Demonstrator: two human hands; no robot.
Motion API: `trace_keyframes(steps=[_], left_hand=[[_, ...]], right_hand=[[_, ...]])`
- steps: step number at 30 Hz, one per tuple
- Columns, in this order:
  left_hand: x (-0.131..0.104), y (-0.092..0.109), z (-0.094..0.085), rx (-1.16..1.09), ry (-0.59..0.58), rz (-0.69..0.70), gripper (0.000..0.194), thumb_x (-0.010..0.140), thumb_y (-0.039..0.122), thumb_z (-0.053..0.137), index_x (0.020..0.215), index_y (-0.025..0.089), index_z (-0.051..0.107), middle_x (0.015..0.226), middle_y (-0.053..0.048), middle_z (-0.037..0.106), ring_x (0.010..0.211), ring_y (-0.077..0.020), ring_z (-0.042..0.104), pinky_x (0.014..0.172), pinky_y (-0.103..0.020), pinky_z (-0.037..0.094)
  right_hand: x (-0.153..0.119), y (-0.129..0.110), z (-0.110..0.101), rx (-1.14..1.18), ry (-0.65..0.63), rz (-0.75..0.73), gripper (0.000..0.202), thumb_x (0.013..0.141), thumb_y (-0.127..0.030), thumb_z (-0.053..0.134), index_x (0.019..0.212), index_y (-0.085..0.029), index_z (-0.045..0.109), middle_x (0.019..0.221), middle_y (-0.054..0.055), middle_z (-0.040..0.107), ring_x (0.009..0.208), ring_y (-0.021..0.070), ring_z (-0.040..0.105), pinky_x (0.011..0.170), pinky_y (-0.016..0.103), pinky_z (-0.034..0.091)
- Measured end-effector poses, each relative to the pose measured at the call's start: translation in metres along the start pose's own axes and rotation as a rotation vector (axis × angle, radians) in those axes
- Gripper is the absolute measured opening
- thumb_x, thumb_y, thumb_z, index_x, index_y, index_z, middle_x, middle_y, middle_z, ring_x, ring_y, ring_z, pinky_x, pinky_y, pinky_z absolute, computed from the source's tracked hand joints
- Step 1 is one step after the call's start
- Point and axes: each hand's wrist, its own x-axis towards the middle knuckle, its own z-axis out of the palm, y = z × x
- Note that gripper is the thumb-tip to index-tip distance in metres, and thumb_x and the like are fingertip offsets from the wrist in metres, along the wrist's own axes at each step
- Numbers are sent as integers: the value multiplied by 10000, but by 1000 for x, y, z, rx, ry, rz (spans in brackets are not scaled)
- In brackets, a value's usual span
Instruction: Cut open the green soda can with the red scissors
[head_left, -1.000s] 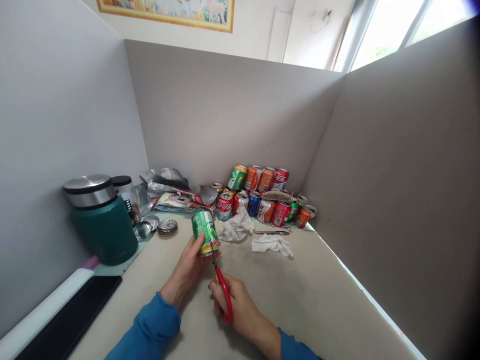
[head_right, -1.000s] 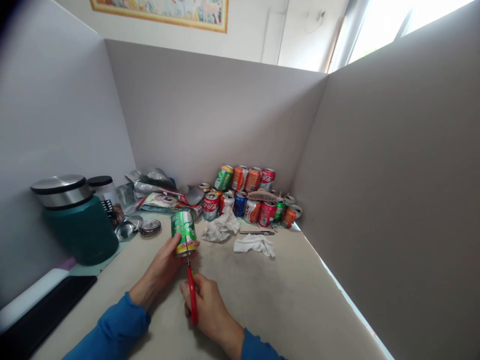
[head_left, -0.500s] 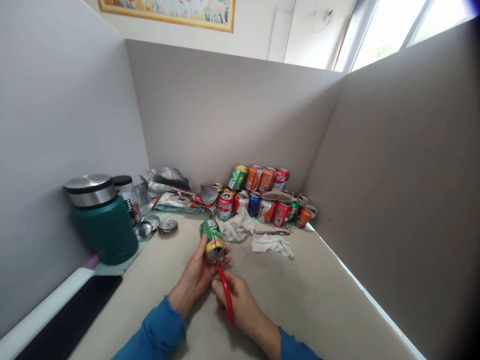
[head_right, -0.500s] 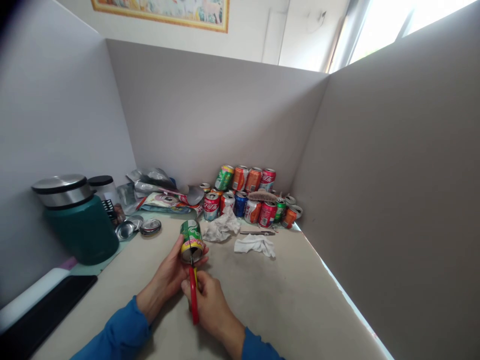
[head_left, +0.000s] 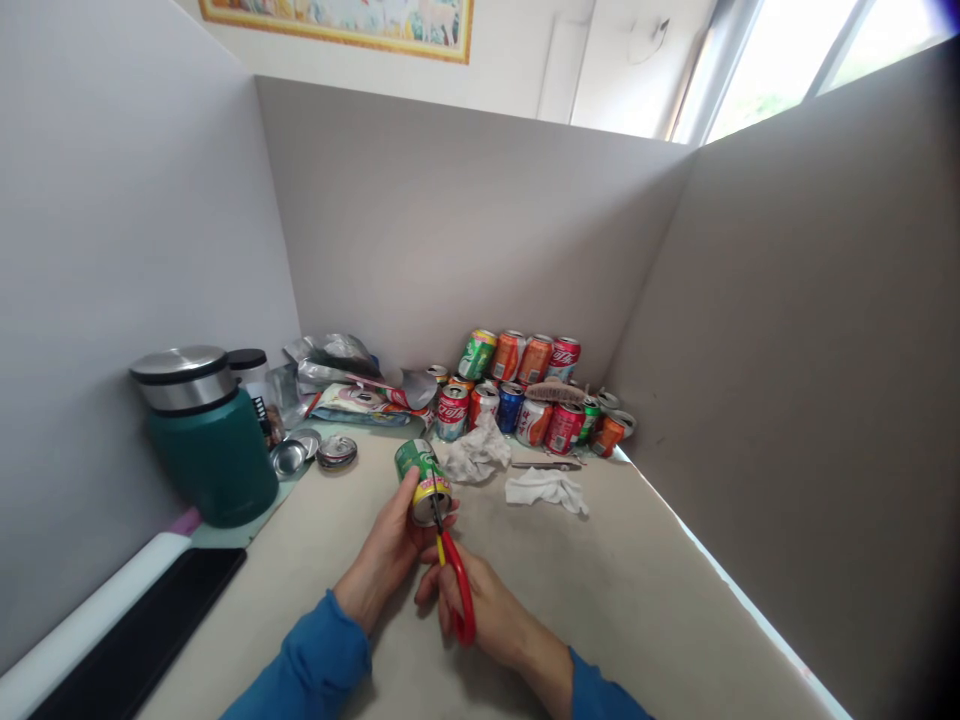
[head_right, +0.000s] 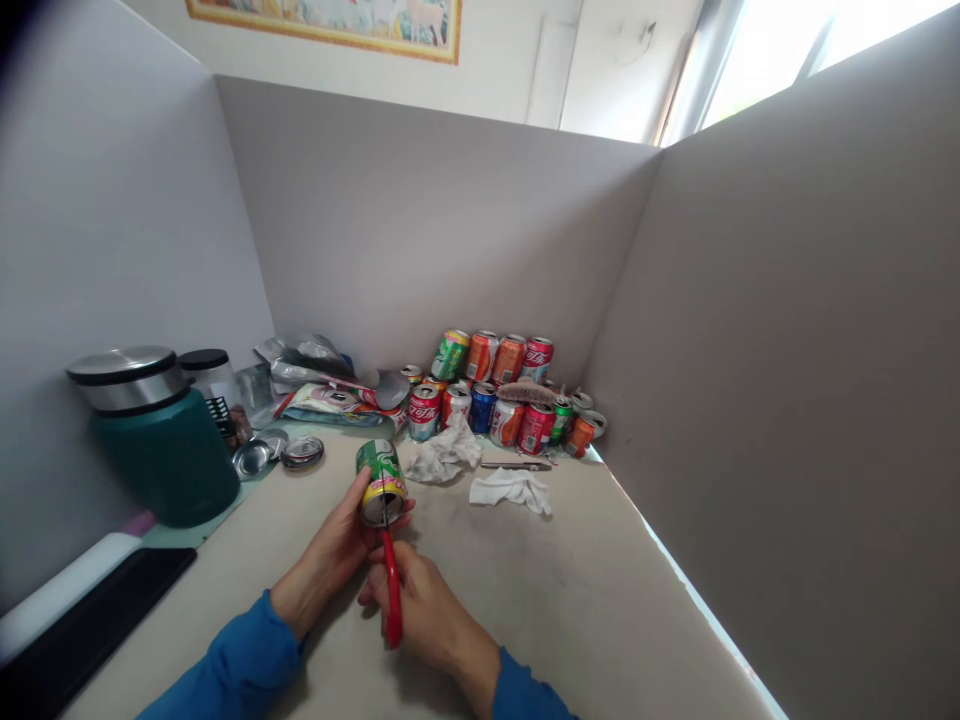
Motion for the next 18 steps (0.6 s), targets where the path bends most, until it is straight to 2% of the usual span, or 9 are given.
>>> trace_keyframes(steps=[4,9,14,18], left_hand=[[0,0,-2,34,17,-4,365,884,497,600,942,138,636,761,-72,704,647,-187,696,583,-279,578],[5,-1,-6,121,17,77,379,833,507,658,923,141,615,770,-57,683,652,-185,684,634,-306,584],[5,2,-7,216,29,202,451,787,514,706,1044,168,571,842,-52,686,692,-198,684,662,-335,582],[2,4,-7,259,15,248,512,777,507,715,1137,185,545,881,-58,692,703,-207,691,651,-332,574]], right_hand=[[-2,-8,-3,28,-64,4,674,761,-771,573,1066,-173,512,874,46,627,501,83,490,459,226,381],[-1,-4,-5,58,-70,6,779,705,-846,559,1087,-168,519,861,42,627,504,77,487,453,220,373],[3,7,-7,85,-83,-16,797,723,-851,535,1117,-159,538,836,39,634,513,83,503,464,218,393],[4,13,-5,89,-63,-27,696,800,-801,504,1081,-166,544,764,9,626,472,75,486,453,210,371]])
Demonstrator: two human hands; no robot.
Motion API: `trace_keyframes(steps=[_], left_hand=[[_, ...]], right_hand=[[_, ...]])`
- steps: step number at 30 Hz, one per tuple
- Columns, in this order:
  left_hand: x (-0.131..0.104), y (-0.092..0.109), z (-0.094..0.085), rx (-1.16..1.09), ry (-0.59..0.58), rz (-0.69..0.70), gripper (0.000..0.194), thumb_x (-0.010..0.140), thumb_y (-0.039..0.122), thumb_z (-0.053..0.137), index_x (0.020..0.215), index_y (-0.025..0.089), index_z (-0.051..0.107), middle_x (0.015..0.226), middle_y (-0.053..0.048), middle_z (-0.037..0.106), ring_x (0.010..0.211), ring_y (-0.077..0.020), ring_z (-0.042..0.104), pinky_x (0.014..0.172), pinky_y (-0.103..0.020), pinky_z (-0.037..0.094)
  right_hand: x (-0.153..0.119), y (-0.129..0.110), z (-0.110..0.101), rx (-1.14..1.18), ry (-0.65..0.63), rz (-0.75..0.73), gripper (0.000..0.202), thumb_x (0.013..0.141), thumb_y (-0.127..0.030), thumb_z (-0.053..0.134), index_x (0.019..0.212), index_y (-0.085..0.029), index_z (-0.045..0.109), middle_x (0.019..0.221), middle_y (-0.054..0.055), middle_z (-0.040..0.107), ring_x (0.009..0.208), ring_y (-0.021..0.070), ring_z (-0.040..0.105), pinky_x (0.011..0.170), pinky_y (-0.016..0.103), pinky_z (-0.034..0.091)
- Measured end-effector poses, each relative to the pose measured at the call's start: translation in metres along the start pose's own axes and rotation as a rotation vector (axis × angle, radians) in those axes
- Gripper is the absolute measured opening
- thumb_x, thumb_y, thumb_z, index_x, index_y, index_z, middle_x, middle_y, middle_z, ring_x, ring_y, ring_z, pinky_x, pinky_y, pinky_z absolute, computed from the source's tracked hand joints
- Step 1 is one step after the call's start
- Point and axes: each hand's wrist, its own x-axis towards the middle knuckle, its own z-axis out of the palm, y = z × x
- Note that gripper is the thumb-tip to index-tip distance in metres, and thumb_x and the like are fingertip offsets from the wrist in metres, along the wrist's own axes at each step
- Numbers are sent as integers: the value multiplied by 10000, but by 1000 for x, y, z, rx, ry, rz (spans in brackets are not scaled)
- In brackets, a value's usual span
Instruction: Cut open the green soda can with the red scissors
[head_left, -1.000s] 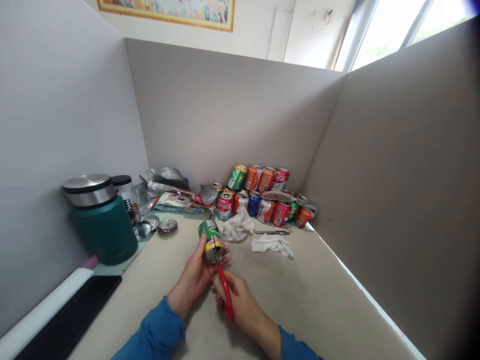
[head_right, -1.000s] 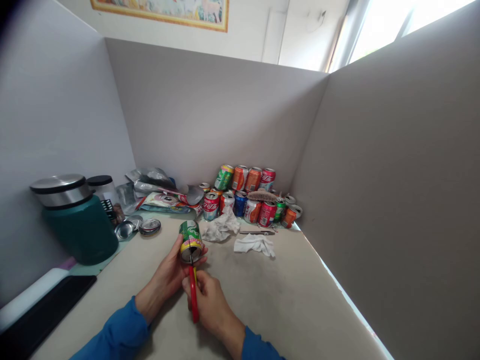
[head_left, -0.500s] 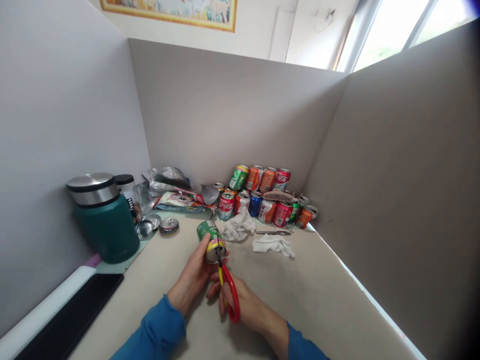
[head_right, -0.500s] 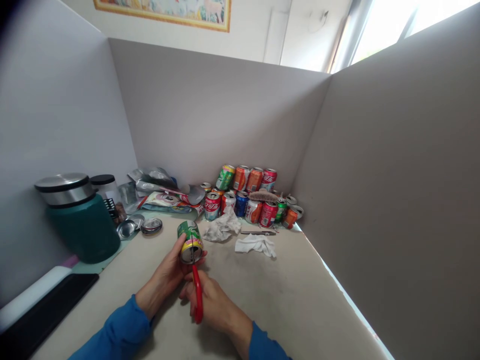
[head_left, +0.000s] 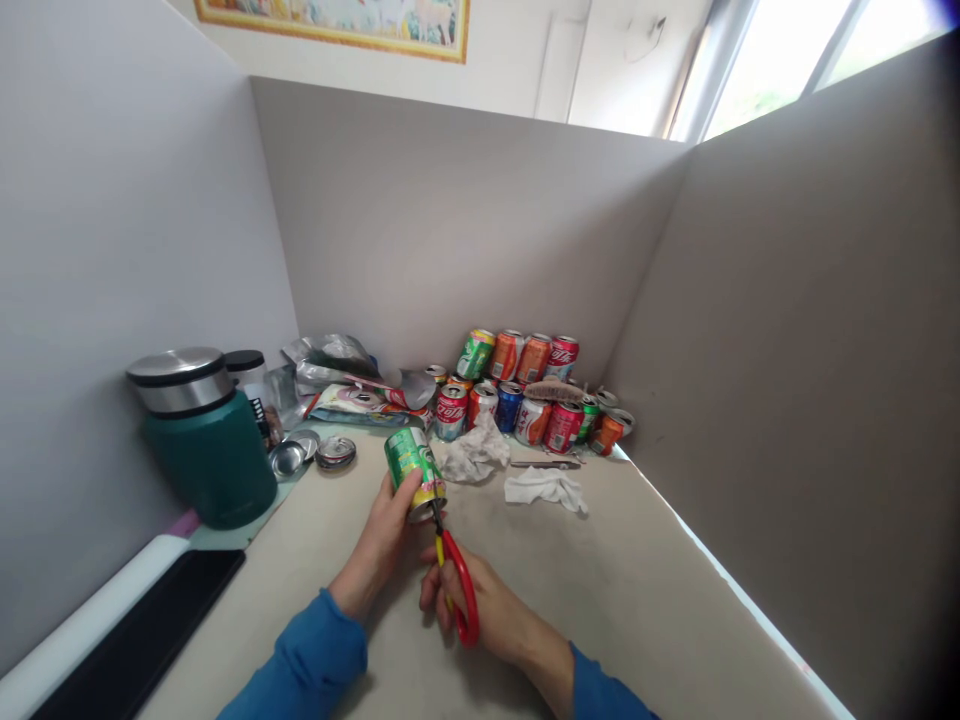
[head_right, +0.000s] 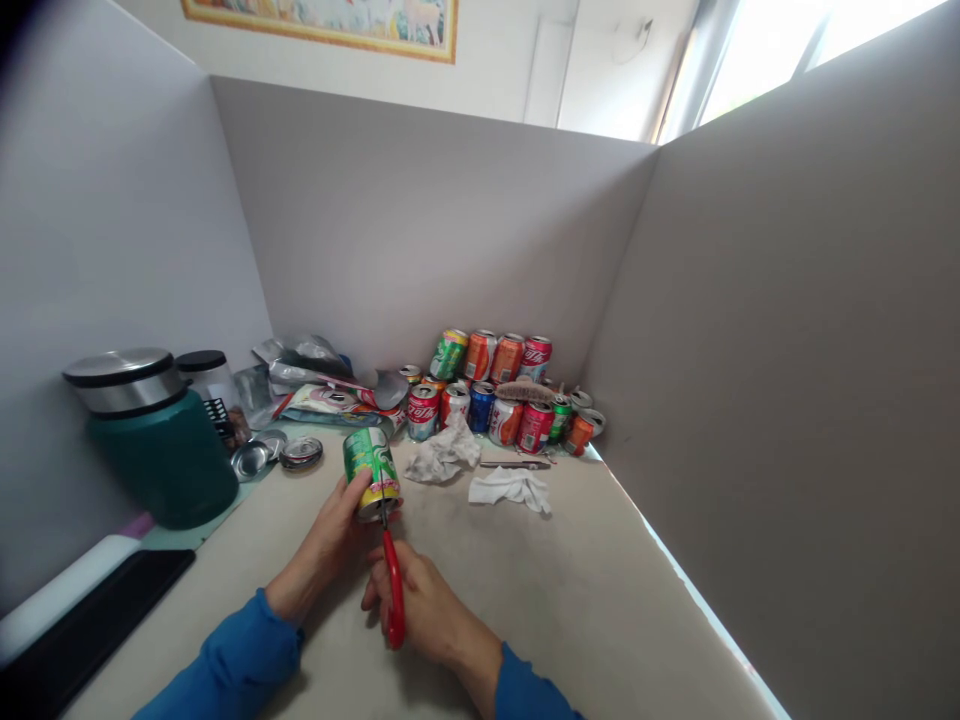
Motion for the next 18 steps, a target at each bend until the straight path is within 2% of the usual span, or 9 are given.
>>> trace_keyframes(steps=[3,6,11,18], left_hand=[[1,0,-1,4,-20,20,556,777,500,716,1196,188,526,891,-66,695,699,-209,691,646,-330,568],[4,-1,-4,-17,-16,40,592,773,496,725,1235,188,518,934,-75,693,747,-214,693,682,-343,575],[8,-2,-9,-37,-4,105,658,766,470,745,1321,208,508,1077,-94,688,837,-211,697,755,-332,569],[10,-2,-11,-21,11,186,712,779,467,730,1396,213,482,1124,-102,679,1008,-254,676,863,-341,544]], right_hand=[[-1,2,3,-49,68,-16,588,888,-741,433,906,-167,560,660,-19,582,435,67,459,443,206,351],[-2,1,6,-112,115,-25,573,902,-724,425,786,-174,536,609,-29,542,452,71,456,446,198,357],[-4,-6,10,-147,137,-2,576,867,-755,445,821,-186,521,579,-37,533,444,79,446,421,191,340],[-6,-16,14,-277,173,-31,545,892,-722,437,804,-189,515,550,-27,535,447,93,448,435,202,343]])
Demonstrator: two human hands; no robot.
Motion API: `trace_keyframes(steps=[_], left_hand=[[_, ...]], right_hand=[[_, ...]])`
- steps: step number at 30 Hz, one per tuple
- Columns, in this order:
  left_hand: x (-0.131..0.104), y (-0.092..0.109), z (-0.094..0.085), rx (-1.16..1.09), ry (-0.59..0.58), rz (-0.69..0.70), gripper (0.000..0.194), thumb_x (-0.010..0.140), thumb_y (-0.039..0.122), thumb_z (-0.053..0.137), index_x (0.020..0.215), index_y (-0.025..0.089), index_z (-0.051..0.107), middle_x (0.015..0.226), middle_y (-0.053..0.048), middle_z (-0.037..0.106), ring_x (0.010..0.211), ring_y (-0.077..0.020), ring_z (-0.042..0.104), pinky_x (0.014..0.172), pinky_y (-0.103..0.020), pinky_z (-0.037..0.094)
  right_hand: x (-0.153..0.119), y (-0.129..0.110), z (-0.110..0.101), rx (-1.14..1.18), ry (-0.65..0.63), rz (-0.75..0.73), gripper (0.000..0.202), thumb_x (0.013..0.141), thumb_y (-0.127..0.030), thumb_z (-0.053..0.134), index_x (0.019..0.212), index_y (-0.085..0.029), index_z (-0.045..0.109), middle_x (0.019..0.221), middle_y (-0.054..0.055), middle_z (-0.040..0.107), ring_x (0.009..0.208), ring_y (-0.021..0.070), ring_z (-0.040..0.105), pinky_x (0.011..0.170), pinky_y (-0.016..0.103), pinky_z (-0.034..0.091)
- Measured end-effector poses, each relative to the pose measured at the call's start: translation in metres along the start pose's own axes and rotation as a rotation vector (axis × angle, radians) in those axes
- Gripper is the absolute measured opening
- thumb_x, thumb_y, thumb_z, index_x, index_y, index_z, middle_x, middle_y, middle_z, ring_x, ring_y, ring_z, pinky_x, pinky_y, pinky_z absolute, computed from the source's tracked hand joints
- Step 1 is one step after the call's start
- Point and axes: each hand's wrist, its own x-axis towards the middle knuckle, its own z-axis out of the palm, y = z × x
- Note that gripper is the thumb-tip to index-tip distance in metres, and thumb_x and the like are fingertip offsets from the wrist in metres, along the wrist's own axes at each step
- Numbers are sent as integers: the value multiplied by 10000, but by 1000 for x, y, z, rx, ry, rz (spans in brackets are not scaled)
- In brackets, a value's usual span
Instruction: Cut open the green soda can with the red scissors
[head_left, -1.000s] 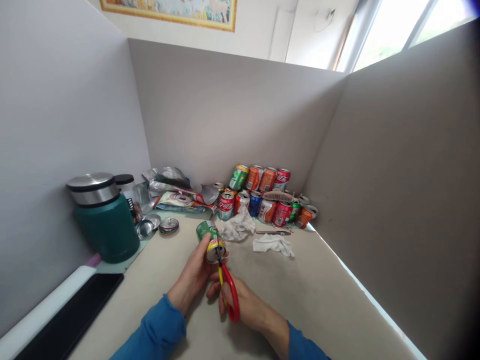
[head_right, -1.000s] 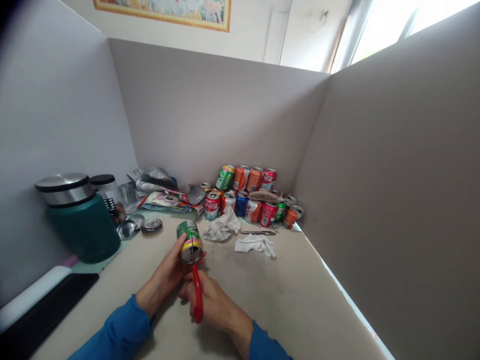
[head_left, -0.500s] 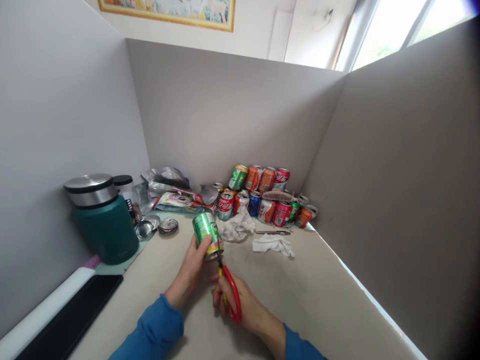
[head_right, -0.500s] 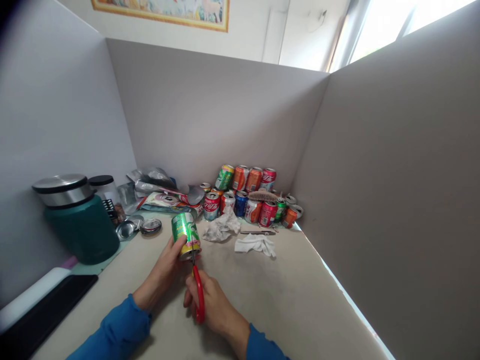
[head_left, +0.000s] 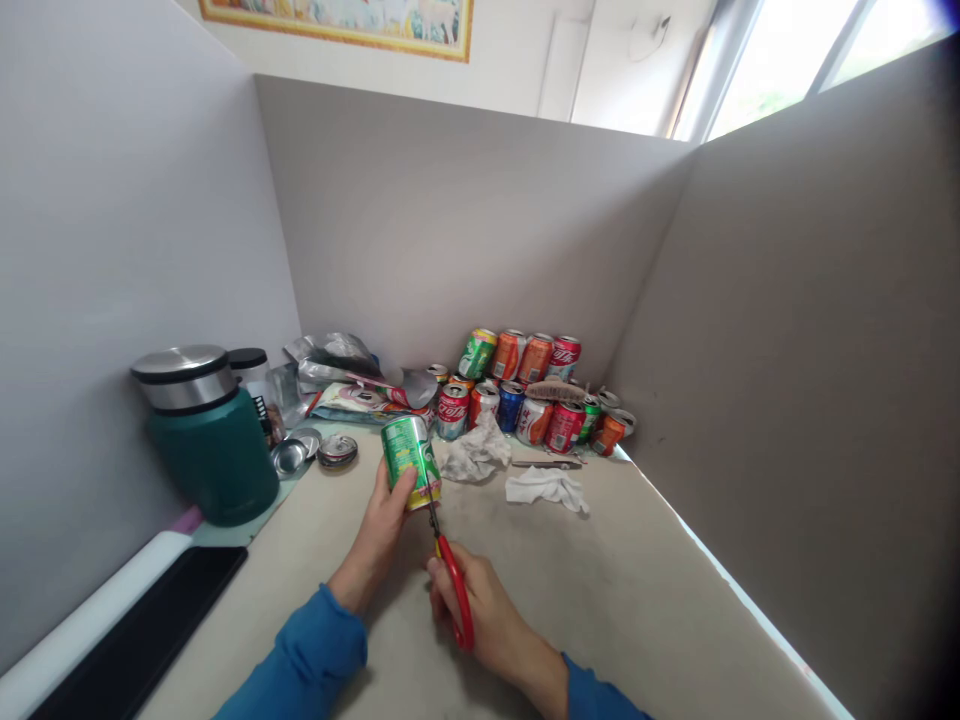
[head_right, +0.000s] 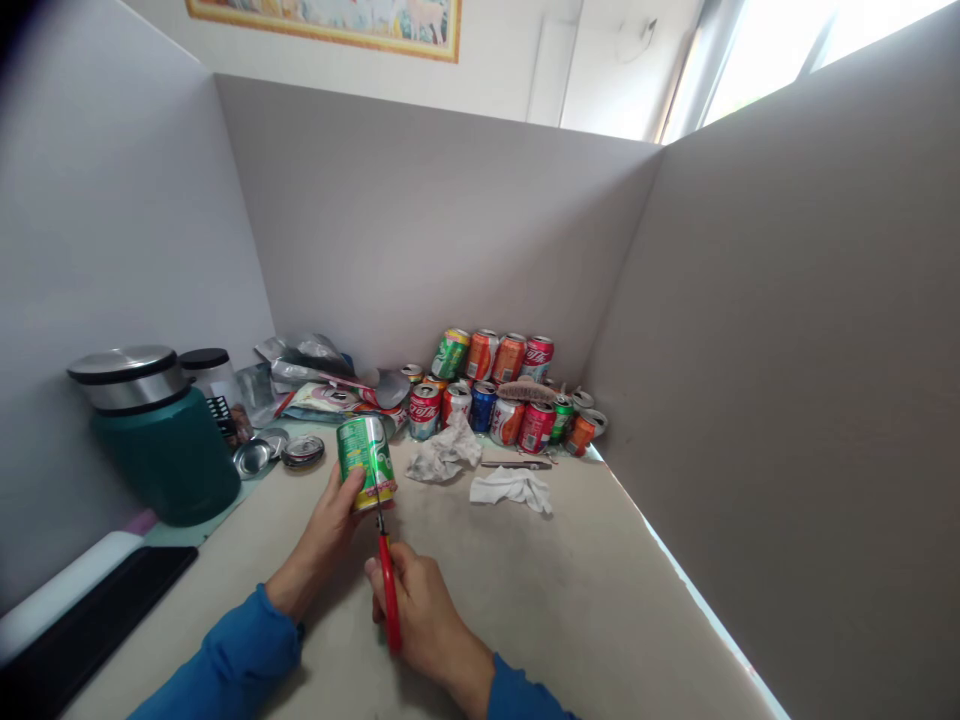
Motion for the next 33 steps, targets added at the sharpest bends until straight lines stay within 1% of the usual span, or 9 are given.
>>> trace_keyframes(steps=[3,6,10,13,16,20,24,28,33], left_hand=[[1,1,-2,35,-6,36,707,791,453,724,1418,258,461,1161,-78,667,1057,-245,661,891,-324,532],[-1,2,-1,20,-20,5,702,798,461,717,1418,273,446,1183,-81,654,996,-237,681,834,-323,556],[-6,3,3,-56,-73,-126,626,810,476,702,1339,227,478,1044,-90,680,851,-229,698,712,-342,587],[-6,2,5,-82,-83,-233,497,838,462,678,1221,184,526,919,-86,693,778,-216,693,699,-353,594],[-5,0,5,-118,-91,-311,389,877,449,630,1117,149,572,889,-98,700,743,-205,689,699,-349,595],[-6,-2,6,-176,-113,-411,364,897,453,594,1039,119,618,858,-109,706,724,-208,688,665,-336,590],[-10,0,10,-209,-173,-516,414,882,532,579,920,125,649,785,-113,707,632,-191,674,614,-298,569],[-11,0,12,-215,-142,-502,379,869,522,604,883,146,652,760,-88,701,641,-187,678,629,-301,575],[-5,-3,8,-144,-90,-387,393,853,498,641,982,128,645,832,-103,707,703,-206,690,645,-334,587]], right_hand=[[-1,-1,0,-10,-8,3,526,900,-703,439,798,-192,512,554,-23,538,449,96,450,434,203,338],[0,2,-1,32,-22,10,504,905,-684,447,814,-193,511,566,-25,542,451,95,451,431,200,341],[1,6,1,61,-1,20,496,901,-679,460,807,-194,504,549,-38,525,436,90,436,416,197,333],[2,7,2,61,28,31,493,895,-675,478,796,-193,499,547,-40,520,449,90,445,427,196,340],[2,6,3,69,40,46,514,871,-700,492,787,-193,493,545,-40,522,459,94,456,435,200,348],[3,8,3,85,45,45,536,854,-722,493,781,-191,481,550,-38,529,473,96,466,452,205,356],[5,14,4,101,47,20,535,854,-720,501,805,-188,485,550,-43,528,473,92,465,466,208,363],[5,17,4,103,51,11,553,853,-739,485,804,-188,493,540,-43,526,465,93,462,458,208,356],[4,14,4,92,51,35,589,835,-776,466,801,-189,507,535,-44,531,432,84,445,440,205,344]])
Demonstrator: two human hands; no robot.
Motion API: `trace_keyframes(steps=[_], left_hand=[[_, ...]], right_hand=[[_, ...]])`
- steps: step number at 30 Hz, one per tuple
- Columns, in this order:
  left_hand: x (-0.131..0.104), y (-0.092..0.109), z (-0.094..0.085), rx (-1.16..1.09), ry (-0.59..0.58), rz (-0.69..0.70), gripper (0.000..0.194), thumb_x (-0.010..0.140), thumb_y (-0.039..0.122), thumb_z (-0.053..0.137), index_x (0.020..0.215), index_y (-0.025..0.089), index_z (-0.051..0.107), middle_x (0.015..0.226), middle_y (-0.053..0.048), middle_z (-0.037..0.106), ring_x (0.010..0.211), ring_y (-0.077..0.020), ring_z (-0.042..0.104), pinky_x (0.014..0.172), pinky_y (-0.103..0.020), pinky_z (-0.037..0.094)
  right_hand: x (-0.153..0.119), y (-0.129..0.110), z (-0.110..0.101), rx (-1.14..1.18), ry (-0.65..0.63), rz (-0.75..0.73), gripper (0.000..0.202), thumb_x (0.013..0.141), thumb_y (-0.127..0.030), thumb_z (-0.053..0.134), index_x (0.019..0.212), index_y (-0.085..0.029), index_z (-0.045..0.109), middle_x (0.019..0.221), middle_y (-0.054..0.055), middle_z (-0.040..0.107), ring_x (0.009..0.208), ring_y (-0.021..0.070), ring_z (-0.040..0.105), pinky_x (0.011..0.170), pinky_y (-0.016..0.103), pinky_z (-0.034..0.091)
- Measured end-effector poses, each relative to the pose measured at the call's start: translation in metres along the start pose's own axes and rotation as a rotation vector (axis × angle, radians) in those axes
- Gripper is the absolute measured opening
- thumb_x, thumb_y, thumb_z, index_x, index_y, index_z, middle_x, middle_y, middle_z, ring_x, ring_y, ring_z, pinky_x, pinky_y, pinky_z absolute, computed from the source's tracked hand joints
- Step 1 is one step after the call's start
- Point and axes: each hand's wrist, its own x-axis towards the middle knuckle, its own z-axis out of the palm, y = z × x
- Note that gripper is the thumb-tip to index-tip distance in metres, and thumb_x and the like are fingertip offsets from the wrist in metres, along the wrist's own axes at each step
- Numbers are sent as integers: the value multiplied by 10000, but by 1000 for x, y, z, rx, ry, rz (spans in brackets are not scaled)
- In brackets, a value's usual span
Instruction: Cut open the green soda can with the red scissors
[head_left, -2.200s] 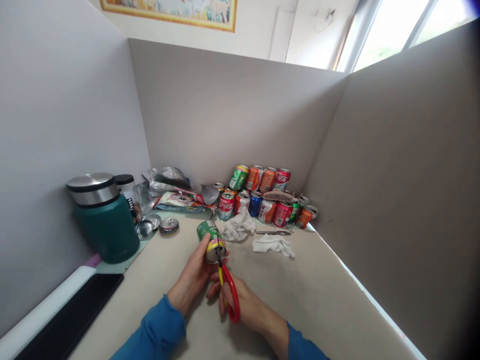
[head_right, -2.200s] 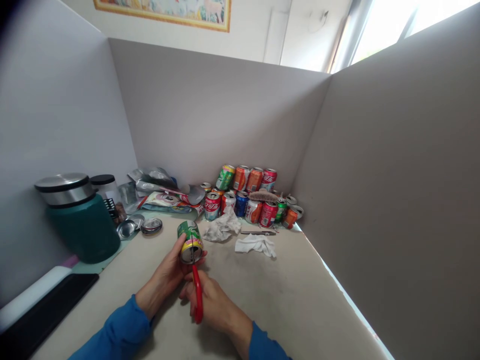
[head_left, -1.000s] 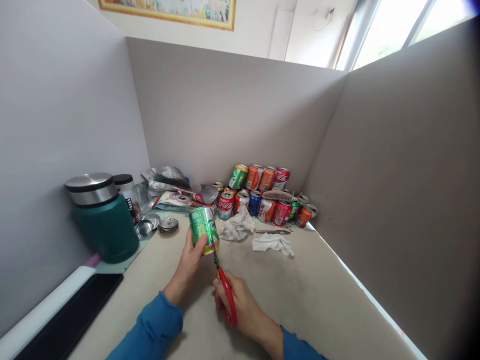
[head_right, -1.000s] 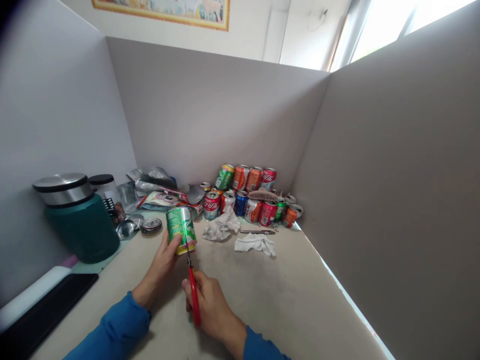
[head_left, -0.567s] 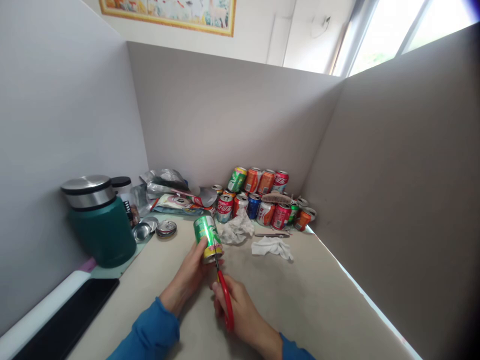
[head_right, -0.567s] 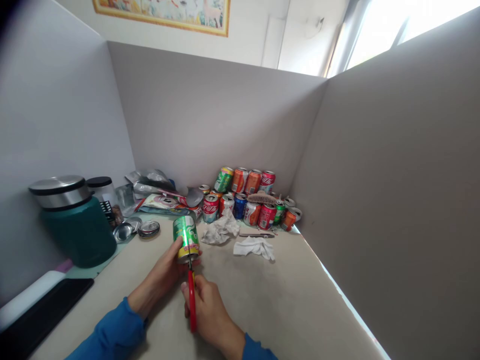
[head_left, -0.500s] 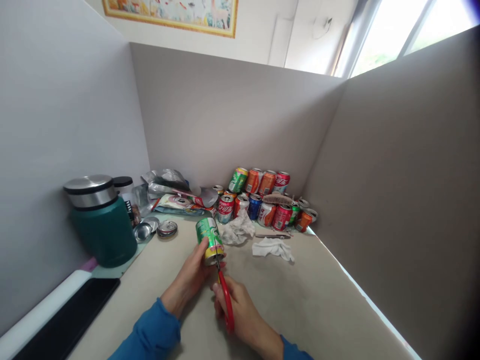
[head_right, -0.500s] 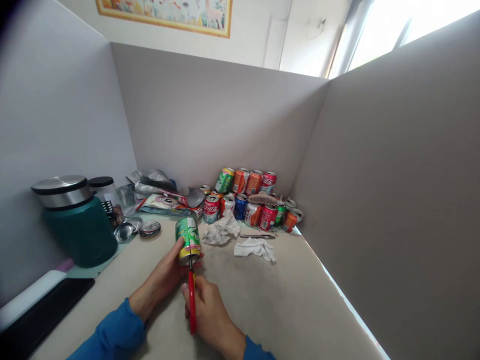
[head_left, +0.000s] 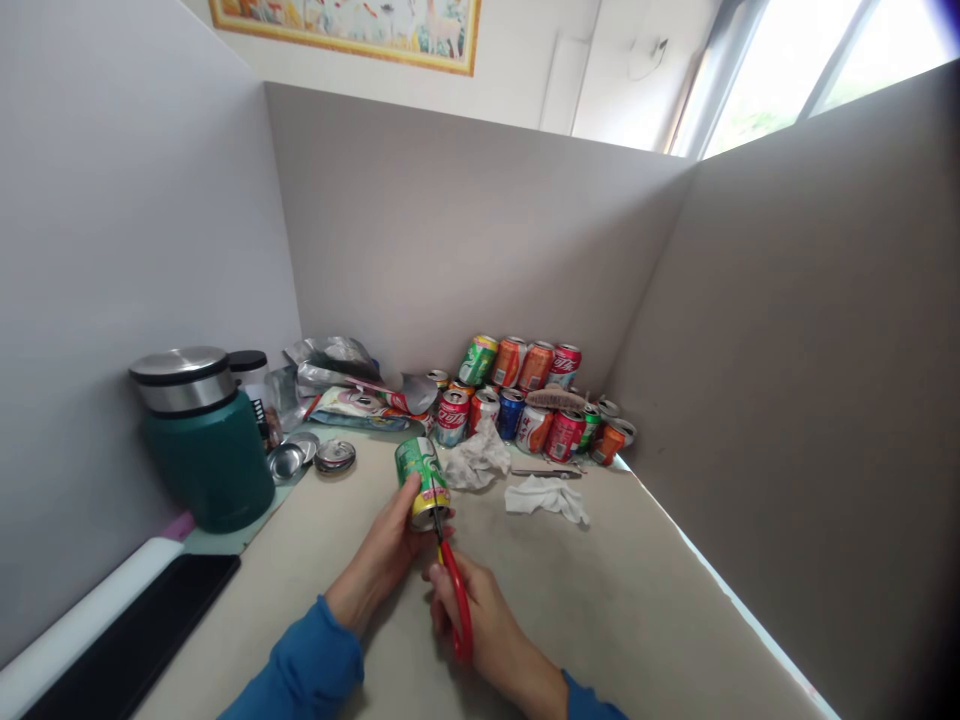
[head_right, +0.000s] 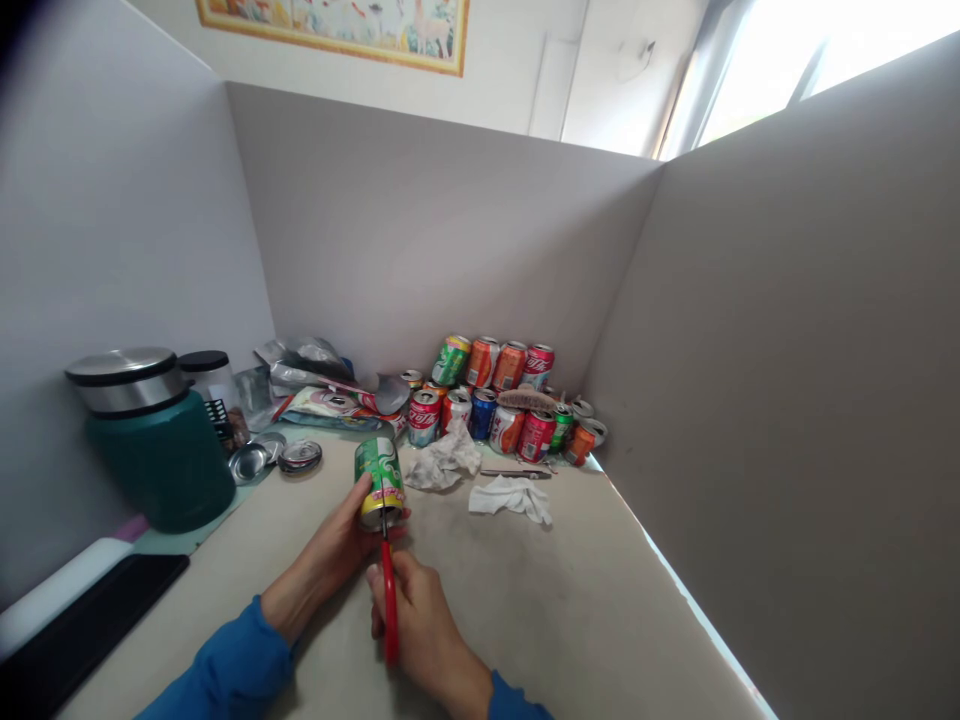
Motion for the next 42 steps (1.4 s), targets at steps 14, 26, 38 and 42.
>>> trace_keyframes(steps=[14,26,38,42], left_hand=[[2,3,-5,40,25,104,415,812,474,701,1049,142,623,862,-88,709,733,-211,696,657,-327,581],[-4,3,6,-55,-3,-64,355,876,481,615,947,134,647,812,-87,698,708,-205,702,644,-328,600],[-1,4,-1,29,21,62,402,813,495,689,1005,147,629,842,-79,697,713,-200,690,641,-322,581],[-6,1,7,-86,-34,-133,395,885,522,580,916,136,660,820,-94,701,693,-201,699,668,-326,592]], right_hand=[[0,-2,3,39,-9,58,625,780,-814,484,779,-190,501,493,-58,507,391,74,402,393,198,305],[-1,-6,3,21,23,34,566,805,-752,529,788,-188,503,501,-58,504,424,84,425,425,205,332],[1,3,7,99,-9,114,621,764,-806,513,838,-189,518,465,-79,500,339,70,386,358,189,295],[0,0,7,79,29,38,526,797,-711,590,764,-199,475,497,-72,508,397,68,422,421,192,346]])
